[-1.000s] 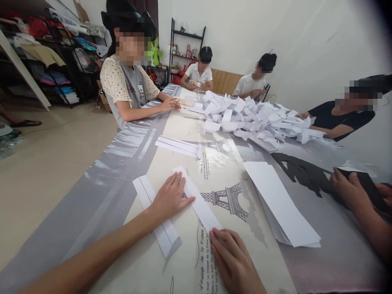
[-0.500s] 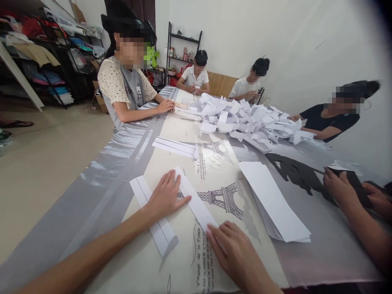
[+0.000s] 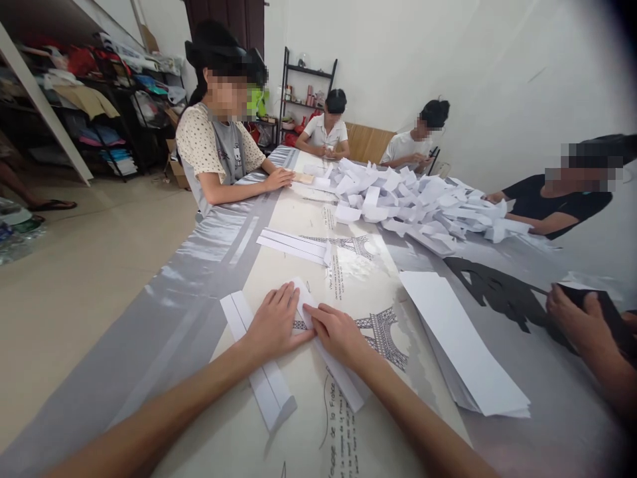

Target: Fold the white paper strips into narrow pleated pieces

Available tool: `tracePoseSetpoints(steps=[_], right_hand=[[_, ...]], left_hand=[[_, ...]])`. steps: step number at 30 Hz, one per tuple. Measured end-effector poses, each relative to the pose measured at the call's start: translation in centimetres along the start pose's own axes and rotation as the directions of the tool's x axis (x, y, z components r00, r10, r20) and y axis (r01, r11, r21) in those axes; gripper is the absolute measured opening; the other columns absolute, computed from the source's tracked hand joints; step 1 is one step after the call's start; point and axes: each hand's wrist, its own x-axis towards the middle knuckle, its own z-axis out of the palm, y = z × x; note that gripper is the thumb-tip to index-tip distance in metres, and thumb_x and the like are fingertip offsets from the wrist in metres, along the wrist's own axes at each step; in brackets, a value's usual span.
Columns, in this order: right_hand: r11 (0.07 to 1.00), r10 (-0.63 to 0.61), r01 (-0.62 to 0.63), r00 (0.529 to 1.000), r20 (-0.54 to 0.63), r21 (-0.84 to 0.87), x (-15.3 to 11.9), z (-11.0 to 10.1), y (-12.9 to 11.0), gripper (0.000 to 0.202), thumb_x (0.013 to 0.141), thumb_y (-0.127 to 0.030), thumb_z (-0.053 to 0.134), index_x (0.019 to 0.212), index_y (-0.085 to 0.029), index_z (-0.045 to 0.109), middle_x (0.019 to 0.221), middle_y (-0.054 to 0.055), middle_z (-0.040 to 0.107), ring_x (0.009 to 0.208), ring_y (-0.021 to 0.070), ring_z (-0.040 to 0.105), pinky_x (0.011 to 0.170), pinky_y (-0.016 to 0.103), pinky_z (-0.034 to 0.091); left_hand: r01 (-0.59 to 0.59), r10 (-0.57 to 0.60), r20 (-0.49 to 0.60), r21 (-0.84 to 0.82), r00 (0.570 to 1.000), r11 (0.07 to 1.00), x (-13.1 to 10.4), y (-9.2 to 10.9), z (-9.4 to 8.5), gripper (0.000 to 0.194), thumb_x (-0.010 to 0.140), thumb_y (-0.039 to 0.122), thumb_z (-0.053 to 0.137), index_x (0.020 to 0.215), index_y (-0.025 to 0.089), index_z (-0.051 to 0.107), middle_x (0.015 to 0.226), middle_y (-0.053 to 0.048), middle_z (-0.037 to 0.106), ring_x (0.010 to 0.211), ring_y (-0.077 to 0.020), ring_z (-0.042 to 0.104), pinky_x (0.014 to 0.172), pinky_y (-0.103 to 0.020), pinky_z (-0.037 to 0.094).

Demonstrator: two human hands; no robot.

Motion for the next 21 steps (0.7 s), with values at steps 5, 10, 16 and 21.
tracePoseSetpoints(steps=[5,10,16,21], right_hand=[[0.997,-0.014,0.012,1.0,0.016,0.082,-1.9,-0.8,-0.4,0.03,0.109,-0.032,0.036,0.111,-0.024,0.065,0.087,0.001,0.057,0.071,0.0158,0.059,0.064,0.026,0.047],[0.996,-0.013,0.018,0.999,-0.048,0.088,-7.5,-0.3,-0.6,0.033,0.108,-0.027,0.035,0.126,-0.021,0.061,0.088,0.005,0.055,0.076,0.0207,0.058,0.068,0.033,0.051],[0.998,-0.015,0.03,0.972,-0.236,0.06,-15.5,1.6,-0.5,0.043,0.104,-0.02,0.045,0.145,-0.026,0.053,0.09,0.006,0.06,0.078,0.0225,0.062,0.07,0.036,0.054],[0.999,-0.017,0.026,0.964,-0.266,0.029,-17.2,2.4,-0.5,0.053,0.102,-0.016,0.047,0.154,-0.026,0.044,0.092,0.008,0.062,0.079,0.0235,0.062,0.069,0.038,0.054]], left_hand=[[0.009,-0.009,0.052,0.012,0.999,1.0,0.2,-0.1,-0.6,0.086,0.095,0.072,0.041,0.146,0.002,0.046,0.151,-0.027,0.048,0.14,-0.0369,0.047,0.114,-0.049,0.036],[-0.004,0.003,0.093,0.008,0.996,1.0,0.4,-0.6,-1.2,0.096,0.091,0.082,0.04,0.146,0.004,0.046,0.152,-0.027,0.047,0.141,-0.037,0.046,0.113,-0.048,0.037],[-0.127,0.139,0.196,-0.07,0.971,0.989,0.1,-2.2,-1.9,0.093,0.09,0.083,0.038,0.151,0.014,0.045,0.159,-0.023,0.038,0.147,-0.0387,0.037,0.115,-0.051,0.034],[-0.16,0.196,0.282,-0.148,0.939,0.976,-0.5,-2.9,-2.1,0.08,0.092,0.08,0.041,0.158,0.035,0.034,0.169,-0.013,0.019,0.153,-0.0426,0.022,0.119,-0.059,0.025]])
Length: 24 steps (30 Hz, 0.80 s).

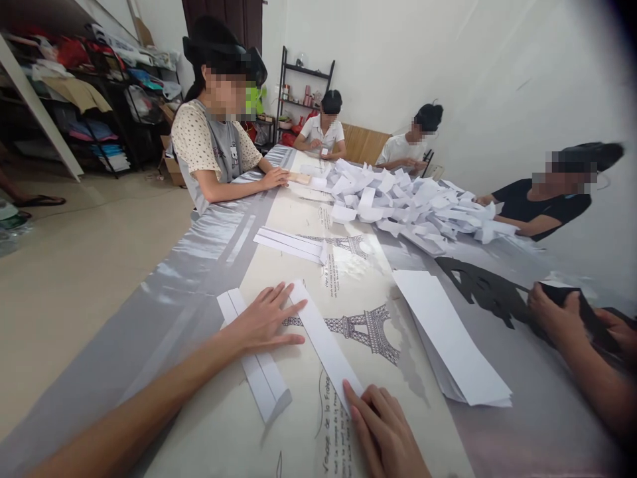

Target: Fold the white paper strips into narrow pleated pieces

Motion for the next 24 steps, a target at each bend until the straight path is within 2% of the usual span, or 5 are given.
tracePoseSetpoints(steps=[5,12,16,20,24], right_hand=[[0.999,-0.035,0.035,0.999,0.003,-0.001,0.2,-0.1,0.2,0.052,0.101,-0.014,0.046,0.152,-0.025,0.046,0.093,0.008,0.062,0.081,0.0235,0.062,0.071,0.038,0.055],[1.0,-0.012,0.011,0.997,0.075,0.012,-0.1,-0.3,0.6,0.052,0.102,-0.014,0.047,0.153,-0.025,0.046,0.093,0.007,0.062,0.083,0.023,0.062,0.075,0.038,0.056],[1.0,-0.015,0.016,0.998,0.053,-0.007,-0.4,-0.2,0.5,0.054,0.101,-0.015,0.048,0.154,-0.026,0.043,0.094,0.007,0.062,0.083,0.0233,0.062,0.075,0.039,0.056],[0.999,-0.02,0.022,0.999,0.049,-0.032,-0.3,-0.2,0.5,0.054,0.101,-0.015,0.048,0.154,-0.025,0.044,0.094,0.007,0.062,0.082,0.0228,0.062,0.073,0.038,0.056],[0.998,-0.043,0.044,0.999,0.033,-0.038,-0.1,-0.3,0.5,0.049,0.102,-0.018,0.049,0.15,-0.023,0.048,0.091,0.006,0.063,0.081,0.0217,0.063,0.073,0.036,0.056]], left_hand=[[-0.073,0.076,0.032,-0.081,0.997,0.994,-0.4,-0.9,-0.4,0.073,0.092,0.076,0.049,0.156,0.043,0.036,0.171,-0.006,0.006,0.155,-0.0431,0.014,0.122,-0.06,0.019],[-0.127,0.13,0.035,-0.068,0.991,0.99,-0.6,-1.2,-0.9,0.061,0.096,0.07,0.049,0.152,0.045,0.043,0.171,-0.003,0.011,0.154,-0.0423,0.015,0.122,-0.058,0.021],[-0.095,0.095,-0.01,0.02,0.995,0.995,-0.3,-1.7,-0.2,0.058,0.1,0.066,0.042,0.154,0.046,0.039,0.169,-0.004,0.022,0.154,-0.041,0.02,0.12,-0.061,0.023],[0.015,-0.008,-0.076,0.089,0.997,0.996,-0.1,-3.4,0.1,0.056,0.103,0.064,0.035,0.155,0.043,0.037,0.165,-0.004,0.033,0.154,-0.0373,0.021,0.119,-0.062,0.023],[0.1,-0.09,-0.092,0.11,0.992,0.989,-0.1,-3.5,0.1,0.055,0.105,0.063,0.031,0.154,0.041,0.04,0.164,-0.004,0.035,0.155,-0.0353,0.021,0.119,-0.06,0.025]])
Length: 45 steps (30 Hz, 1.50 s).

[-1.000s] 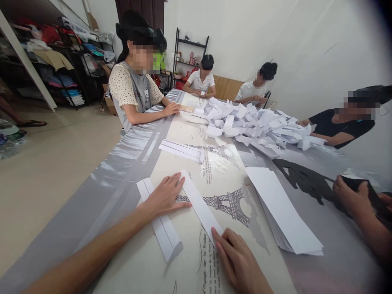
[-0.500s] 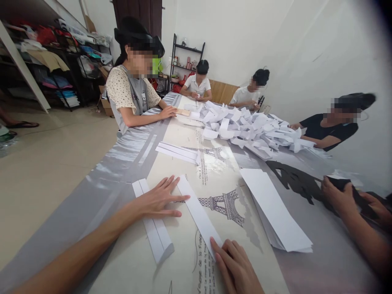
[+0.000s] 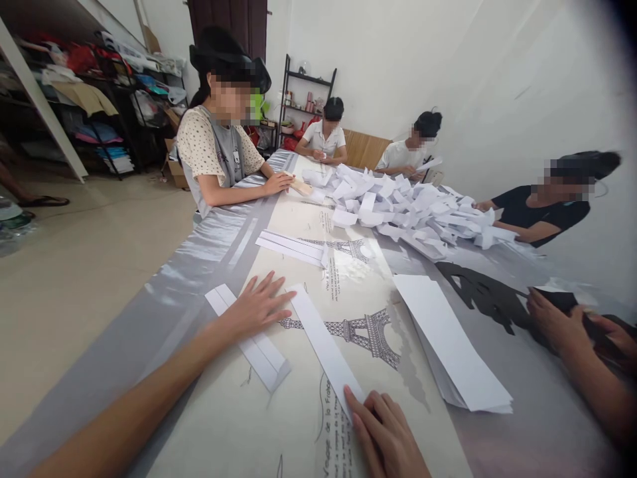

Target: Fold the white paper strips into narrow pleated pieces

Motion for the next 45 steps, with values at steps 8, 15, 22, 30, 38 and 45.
tracePoseSetpoints(steps=[8,15,22,30,38,45], right_hand=[[0.971,0.218,-0.216,0.976,-0.008,0.105,2.4,-0.5,-1.1,0.042,0.105,-0.029,0.044,0.065,-0.022,0.055,0.072,0.003,0.053,0.067,0.0185,0.06,0.063,0.032,0.051],[0.928,0.364,-0.37,0.925,0.104,0.039,7.9,-1.0,-0.7,0.01,0.09,-0.026,0.062,0.1,-0.024,0.059,0.101,0.007,0.06,0.084,0.0235,0.065,0.064,0.034,0.056],[0.916,0.396,-0.4,0.883,0.252,-0.035,10.4,-1.3,-0.8,0.016,0.083,-0.014,0.059,0.096,-0.023,0.059,0.094,0.008,0.06,0.09,0.0294,0.062,0.064,0.037,0.053],[0.912,0.335,-0.379,0.908,0.25,0.157,11.0,-1.7,0.1,0.033,0.079,-0.011,0.056,0.109,-0.024,0.057,0.113,0.009,0.06,0.1,0.0268,0.064,0.074,0.037,0.056],[0.927,0.276,-0.325,0.93,0.243,0.187,12.1,-1.8,0.6,0.049,0.073,-0.006,0.056,0.118,-0.024,0.059,0.112,0.009,0.06,0.106,0.0278,0.063,0.079,0.038,0.056],[0.875,0.353,-0.43,0.882,0.313,0.224,13.2,-1.6,1.1,0.062,0.072,-0.005,0.053,0.131,-0.022,0.048,0.115,0.008,0.059,0.108,0.0244,0.061,0.087,0.038,0.054]], left_hand=[[0.069,-0.07,-0.012,-0.063,0.997,0.996,0.0,0.9,0.0,0.062,0.104,0.063,0.034,0.155,0.029,0.041,0.163,-0.007,0.038,0.153,-0.0352,0.027,0.122,-0.059,0.018],[0.077,-0.082,-0.051,-0.082,0.995,0.994,-0.2,0.8,0.5,0.06,0.105,0.059,0.035,0.156,0.028,0.039,0.163,-0.007,0.037,0.152,-0.035,0.029,0.122,-0.059,0.019],[0.118,-0.129,-0.118,-0.098,0.985,0.988,-0.4,0.8,0.8,0.056,0.108,0.049,0.029,0.151,0.017,0.045,0.158,-0.014,0.044,0.149,-0.0325,0.036,0.121,-0.056,0.024],[0.124,-0.209,-0.224,-0.344,0.952,0.931,-0.3,1.7,-0.6,0.05,0.108,0.045,0.035,0.153,0.024,0.04,0.155,-0.009,0.049,0.143,-0.0259,0.045,0.121,-0.045,0.034],[0.109,-0.173,-0.102,-0.451,0.98,0.886,-0.2,1.1,0.3,0.047,0.106,0.044,0.041,0.149,0.026,0.047,0.149,-0.007,0.056,0.145,-0.027,0.043,0.126,-0.056,0.017],[0.11,-0.424,-0.122,-0.869,0.897,0.482,0.5,1.5,-1.3,0.042,0.092,0.049,0.066,0.125,0.022,0.065,0.124,-0.01,0.07,0.115,-0.0279,0.068,0.102,-0.043,0.054]])
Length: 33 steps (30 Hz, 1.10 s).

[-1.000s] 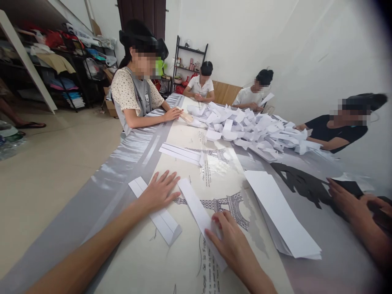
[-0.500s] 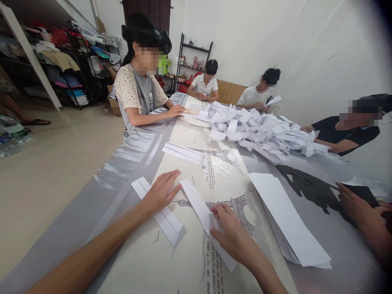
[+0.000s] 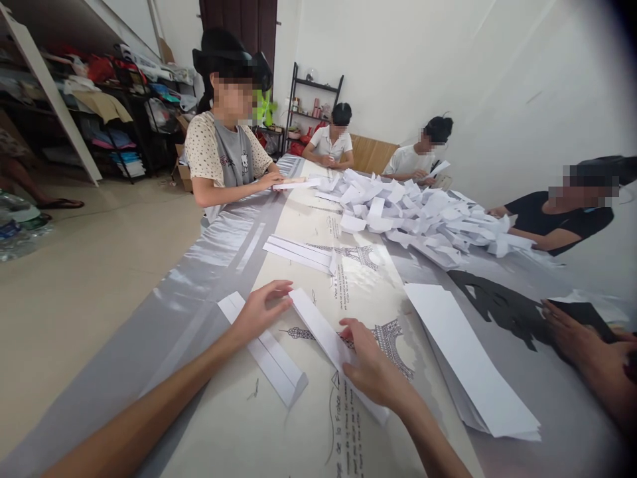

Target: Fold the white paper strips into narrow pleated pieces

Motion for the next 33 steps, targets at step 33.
tracePoseSetpoints(steps=[33], right_hand=[[0.792,-0.096,0.139,0.99,-0.104,0.595,5.6,2.0,0.6,0.021,0.089,-0.036,0.068,0.103,-0.022,0.062,0.097,0.003,0.066,0.078,0.0168,0.065,0.069,0.03,0.054]], left_hand=[[-0.52,0.52,0.232,0.677,0.822,0.52,-3.7,4.1,1.8,0.021,0.099,0.017,0.049,0.113,0.015,0.066,0.099,-0.012,0.073,0.091,-0.027,0.068,0.08,-0.044,0.055]])
